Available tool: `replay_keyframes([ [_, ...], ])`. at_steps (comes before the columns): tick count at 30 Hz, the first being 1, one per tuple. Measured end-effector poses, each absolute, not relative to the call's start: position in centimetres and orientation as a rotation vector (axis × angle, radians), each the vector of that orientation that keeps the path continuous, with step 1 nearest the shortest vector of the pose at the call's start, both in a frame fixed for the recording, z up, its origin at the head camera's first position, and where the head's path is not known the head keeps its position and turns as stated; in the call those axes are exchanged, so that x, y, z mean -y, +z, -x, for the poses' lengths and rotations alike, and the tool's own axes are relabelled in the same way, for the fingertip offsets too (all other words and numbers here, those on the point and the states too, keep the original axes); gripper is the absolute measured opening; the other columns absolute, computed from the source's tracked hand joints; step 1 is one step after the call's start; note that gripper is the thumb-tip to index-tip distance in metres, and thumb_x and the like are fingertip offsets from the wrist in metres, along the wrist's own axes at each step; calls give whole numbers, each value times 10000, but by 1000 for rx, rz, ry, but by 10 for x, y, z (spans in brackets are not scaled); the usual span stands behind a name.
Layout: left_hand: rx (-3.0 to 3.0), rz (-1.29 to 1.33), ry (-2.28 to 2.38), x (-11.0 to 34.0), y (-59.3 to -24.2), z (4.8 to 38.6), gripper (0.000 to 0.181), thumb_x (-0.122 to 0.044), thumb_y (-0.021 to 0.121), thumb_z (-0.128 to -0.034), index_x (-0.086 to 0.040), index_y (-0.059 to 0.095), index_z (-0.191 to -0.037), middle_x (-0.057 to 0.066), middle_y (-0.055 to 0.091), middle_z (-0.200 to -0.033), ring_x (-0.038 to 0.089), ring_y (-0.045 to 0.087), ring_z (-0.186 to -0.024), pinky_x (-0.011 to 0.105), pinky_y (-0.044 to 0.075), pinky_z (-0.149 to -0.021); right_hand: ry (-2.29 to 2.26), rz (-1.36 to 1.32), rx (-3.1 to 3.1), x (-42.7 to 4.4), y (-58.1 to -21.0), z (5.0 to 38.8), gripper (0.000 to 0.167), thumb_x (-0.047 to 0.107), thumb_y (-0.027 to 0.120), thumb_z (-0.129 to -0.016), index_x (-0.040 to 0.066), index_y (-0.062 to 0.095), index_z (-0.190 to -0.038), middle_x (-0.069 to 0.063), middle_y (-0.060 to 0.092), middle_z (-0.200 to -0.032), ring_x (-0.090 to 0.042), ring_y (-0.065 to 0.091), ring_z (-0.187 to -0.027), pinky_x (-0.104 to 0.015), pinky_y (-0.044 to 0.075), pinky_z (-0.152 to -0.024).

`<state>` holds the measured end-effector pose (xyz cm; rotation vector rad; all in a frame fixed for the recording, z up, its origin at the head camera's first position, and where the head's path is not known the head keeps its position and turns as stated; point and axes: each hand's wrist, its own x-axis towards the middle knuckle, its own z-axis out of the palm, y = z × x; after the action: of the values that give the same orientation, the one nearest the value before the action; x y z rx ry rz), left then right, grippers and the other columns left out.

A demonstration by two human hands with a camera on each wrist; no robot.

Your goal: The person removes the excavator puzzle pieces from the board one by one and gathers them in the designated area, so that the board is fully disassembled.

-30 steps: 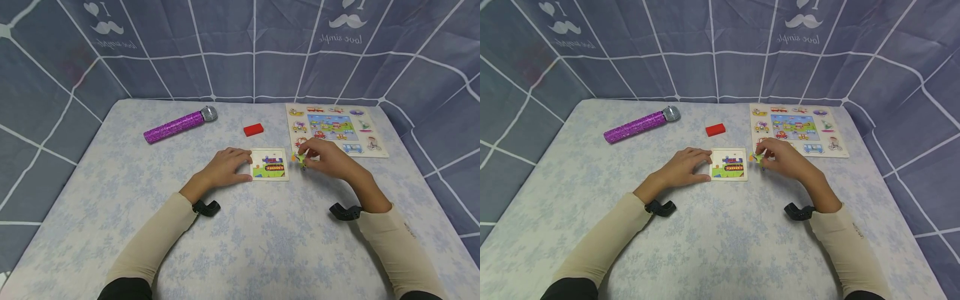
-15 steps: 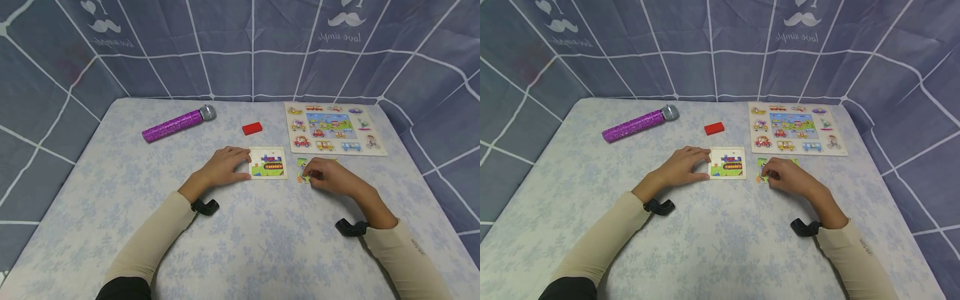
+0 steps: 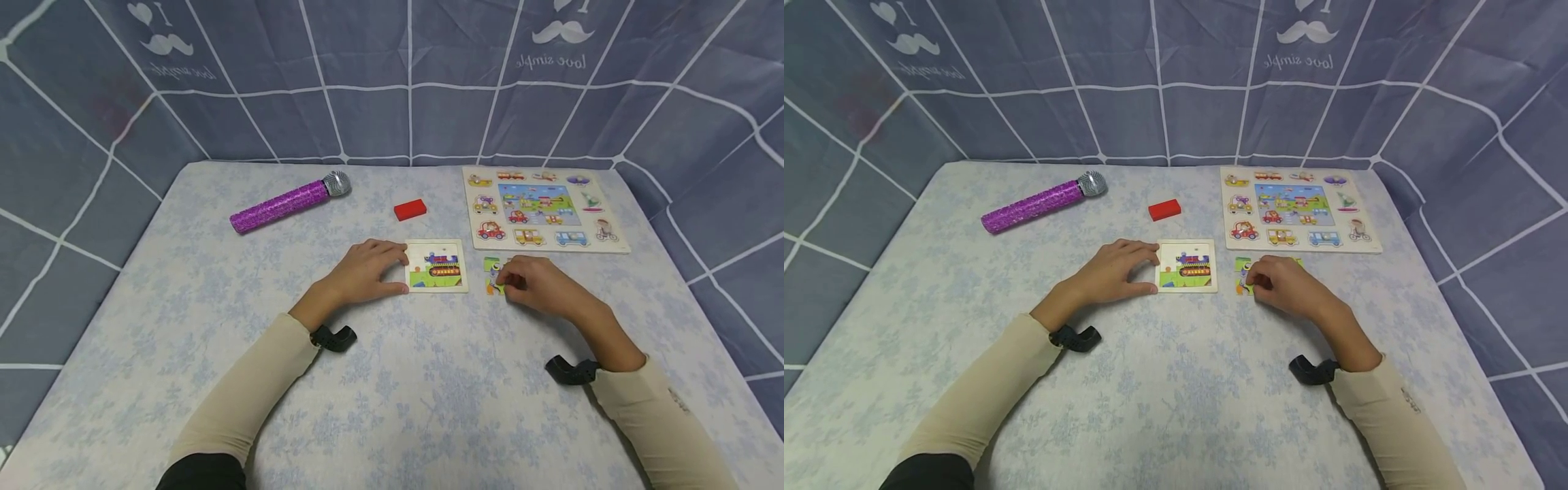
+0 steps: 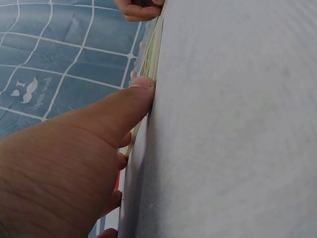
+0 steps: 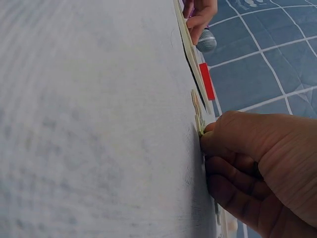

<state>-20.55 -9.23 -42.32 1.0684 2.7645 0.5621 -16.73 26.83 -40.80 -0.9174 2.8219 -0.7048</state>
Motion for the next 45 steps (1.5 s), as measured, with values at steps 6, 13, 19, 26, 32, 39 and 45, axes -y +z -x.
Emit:
replay_keyframes([
  [6,-2766,-1071,562,93,-424,206,475,-521,706,-922,-211,603,-1266,22,439,-1556,280,397,-1377,552,335,-1065,-728,914,-2822,-268,-409,167,183,-51,738,-842,76,724,-973,47,639,-880,-104,554,-747,-295,486,-668],
  [13,-2760,-1065,561,93,-424,206,473,-522,701,-926,-213,602,-1270,18,435,-1559,275,389,-1383,551,321,-1075,-736,898,-2818,-268,-409,167,180,-50,732,-842,83,711,-962,46,640,-888,-101,564,-747,-297,495,-672],
  [19,-2757,-1058,551,93,-424,206,480,-528,694,-928,-215,599,-1278,18,427,-1565,274,385,-1386,554,314,-1081,-808,898,-2789,-271,-406,166,179,-46,717,-862,69,713,-999,20,665,-936,-115,586,-790,-310,509,-698],
  [26,-2768,-1058,551,94,-423,206,479,-525,699,-926,-211,602,-1274,18,434,-1559,274,391,-1381,556,325,-1071,-896,965,-2765,-271,-399,168,159,-44,696,-904,54,715,-1028,-6,684,-976,-126,623,-840,-345,536,-724],
  [32,-2757,-1064,549,93,-424,206,492,-528,697,-926,-208,600,-1287,13,435,-1559,273,387,-1383,548,322,-1077,-822,1011,-2737,-247,-392,178,209,39,726,-916,25,699,-1123,-45,678,-1057,-201,631,-964,-436,511,-834],
  [39,-2761,-1073,534,93,-425,208,496,-537,691,-927,-212,600,-1291,7,437,-1557,268,390,-1383,546,332,-1073,-665,1014,-2680,-193,-391,202,387,165,705,-938,33,655,-1299,-107,635,-1192,-241,586,-1033,-453,480,-883],
  [45,-2763,-1083,545,94,-425,208,489,-545,678,-934,-213,597,-1284,9,430,-1561,262,386,-1381,542,333,-1060,-539,958,-2713,-173,-393,210,402,193,694,-935,68,664,-1315,-88,618,-1179,-231,561,-1028,-480,415,-805],
])
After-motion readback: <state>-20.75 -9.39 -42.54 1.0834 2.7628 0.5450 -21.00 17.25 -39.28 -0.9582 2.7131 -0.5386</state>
